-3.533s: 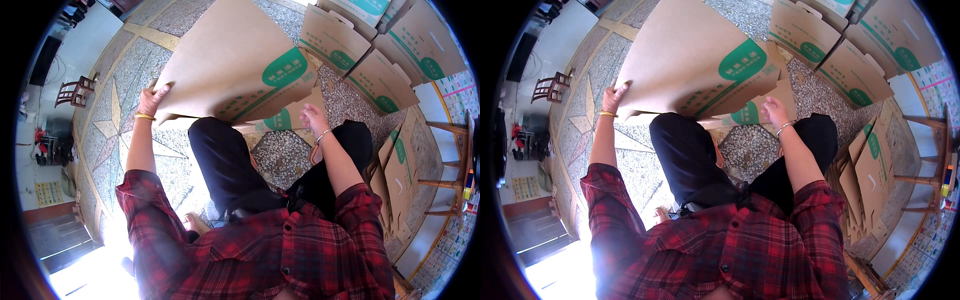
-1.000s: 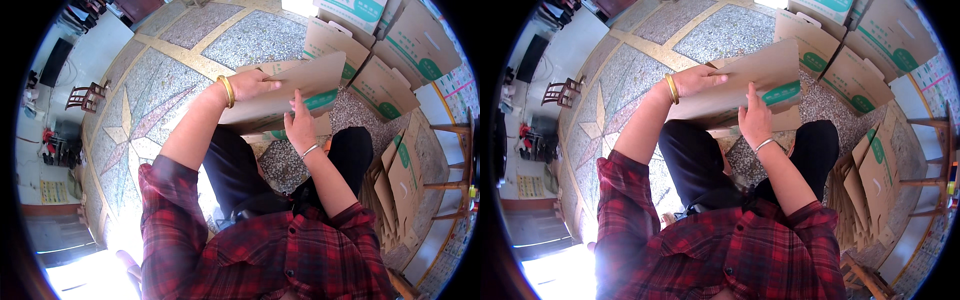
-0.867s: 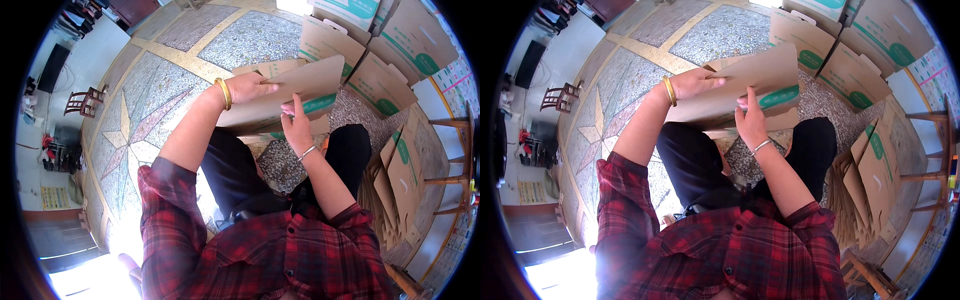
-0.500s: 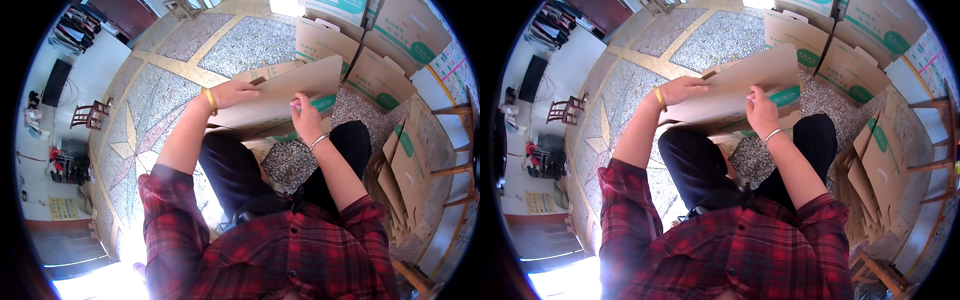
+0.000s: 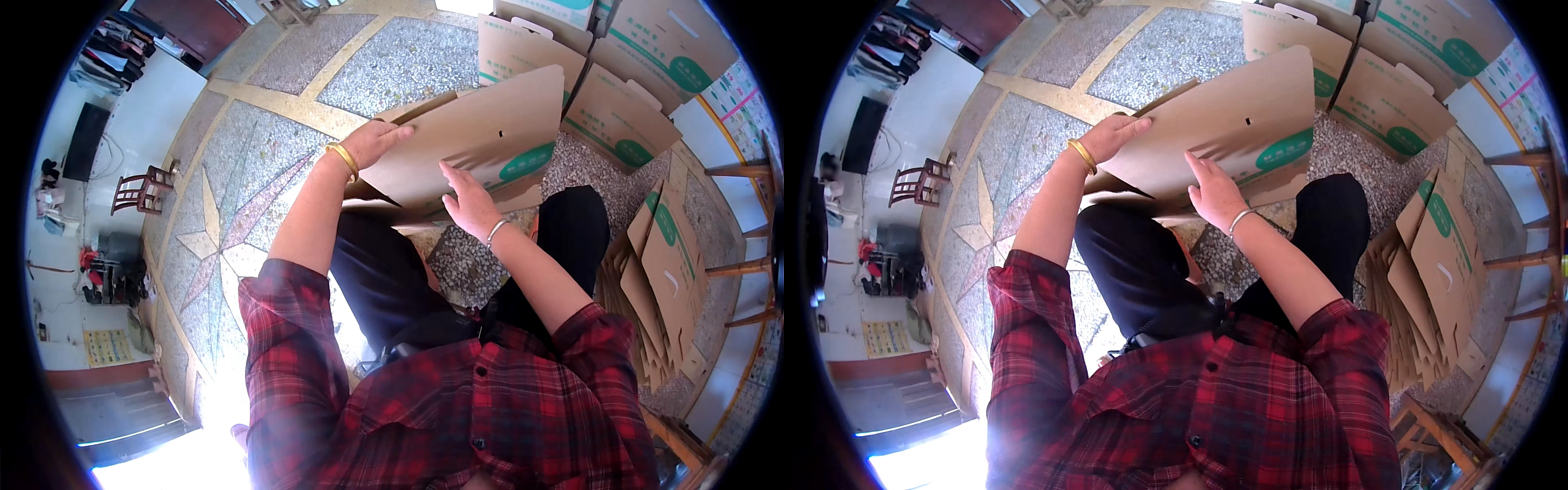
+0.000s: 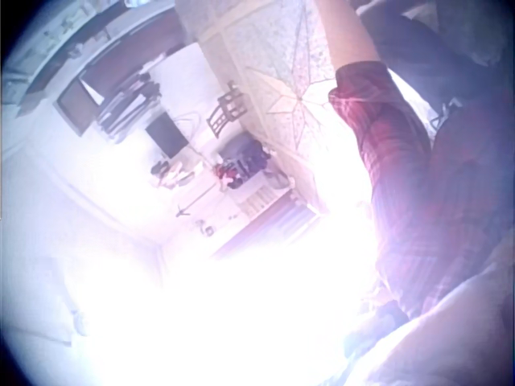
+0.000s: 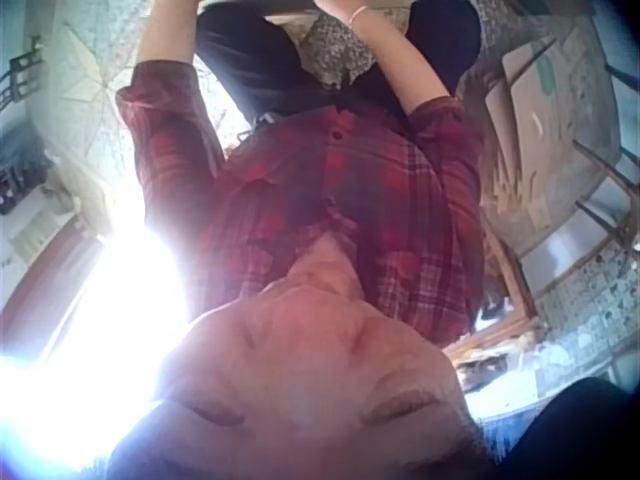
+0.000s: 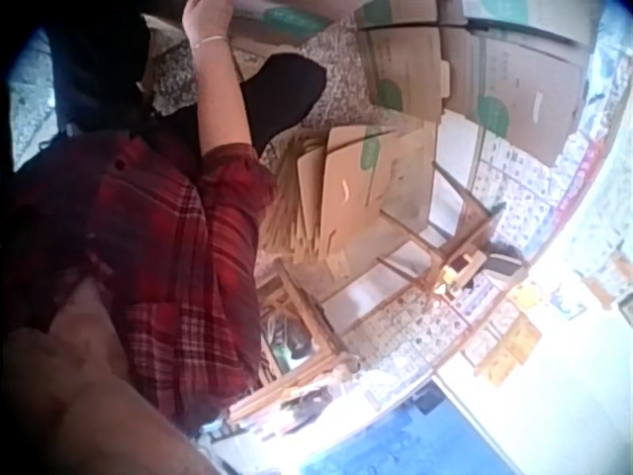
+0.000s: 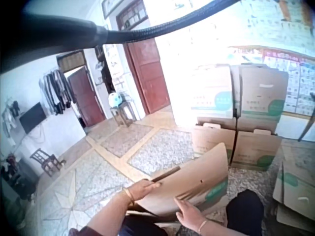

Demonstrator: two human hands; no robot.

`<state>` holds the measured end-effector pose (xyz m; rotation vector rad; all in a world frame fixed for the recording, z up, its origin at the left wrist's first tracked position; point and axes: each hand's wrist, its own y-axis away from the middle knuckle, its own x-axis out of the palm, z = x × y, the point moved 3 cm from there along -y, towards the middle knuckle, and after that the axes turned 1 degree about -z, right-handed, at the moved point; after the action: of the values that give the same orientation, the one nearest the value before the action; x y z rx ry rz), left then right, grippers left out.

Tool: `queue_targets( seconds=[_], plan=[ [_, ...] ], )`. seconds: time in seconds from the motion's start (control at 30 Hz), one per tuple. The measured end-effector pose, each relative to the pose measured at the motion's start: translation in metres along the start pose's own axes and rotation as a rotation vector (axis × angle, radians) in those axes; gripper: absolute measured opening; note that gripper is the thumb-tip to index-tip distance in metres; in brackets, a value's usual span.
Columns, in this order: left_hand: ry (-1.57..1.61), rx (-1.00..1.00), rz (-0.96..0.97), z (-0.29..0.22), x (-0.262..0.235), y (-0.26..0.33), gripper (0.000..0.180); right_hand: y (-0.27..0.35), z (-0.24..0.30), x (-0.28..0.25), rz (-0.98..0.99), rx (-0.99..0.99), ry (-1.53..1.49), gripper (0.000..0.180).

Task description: The person sits on the floor and assembles flat cardboard boxes by folding the flaps and inserting white plastic fasteners to secure the structure. They repeatedly pick up a flat box, fold it into shape, and fasten it before setting it aside.

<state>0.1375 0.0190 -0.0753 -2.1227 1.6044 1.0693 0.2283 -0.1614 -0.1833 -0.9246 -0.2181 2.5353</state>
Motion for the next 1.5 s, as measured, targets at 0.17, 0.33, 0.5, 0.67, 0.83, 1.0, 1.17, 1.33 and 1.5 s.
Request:
queue_targets(
  seconds=[0.17,0.33,0.5,0.67,0.83,1.0,1.17,1.33,1.5],
  plan=[
    [0.095,0.005,-0.029,0.003,0.006,0.001,0.052,0.004,-0.002,0.019,-0.039,0.158,-0.325,0.065],
    [0.02,-0.023,-0.022,-0.015,0.022,-0.004,0.053,0.005,-0.012,0.028,-0.137,0.302,-0.263,0.066],
    [-0.056,-0.016,-0.045,-0.022,0.044,-0.022,0.052,-0.004,-0.042,0.021,-0.213,0.385,-0.52,0.055],
    [-0.026,-0.003,0.02,-0.024,0.048,-0.022,0.051,0.007,-0.055,0.006,-0.173,0.418,-0.438,0.042],
    [0.002,0.066,0.004,-0.022,0.058,-0.019,0.053,0.026,-0.031,0.013,-0.053,0.375,-0.17,0.053],
    [-0.158,0.095,0.046,-0.037,0.068,-0.026,0.054,0.032,-0.055,0.006,-0.103,0.508,-0.813,0.056],
    [-0.167,0.189,0.094,-0.05,0.067,-0.027,0.055,0.032,-0.029,-0.077,0.063,0.359,-0.375,0.024],
    [-0.23,0.191,0.088,-0.048,0.064,-0.027,0.051,-0.014,0.082,-0.152,-0.427,-0.496,0.366,0.013],
    [-0.369,0.269,0.079,-0.052,0.069,-0.018,0.049,-0.035,0.055,-0.116,0.124,-0.303,0.479,0.012]
  ],
)
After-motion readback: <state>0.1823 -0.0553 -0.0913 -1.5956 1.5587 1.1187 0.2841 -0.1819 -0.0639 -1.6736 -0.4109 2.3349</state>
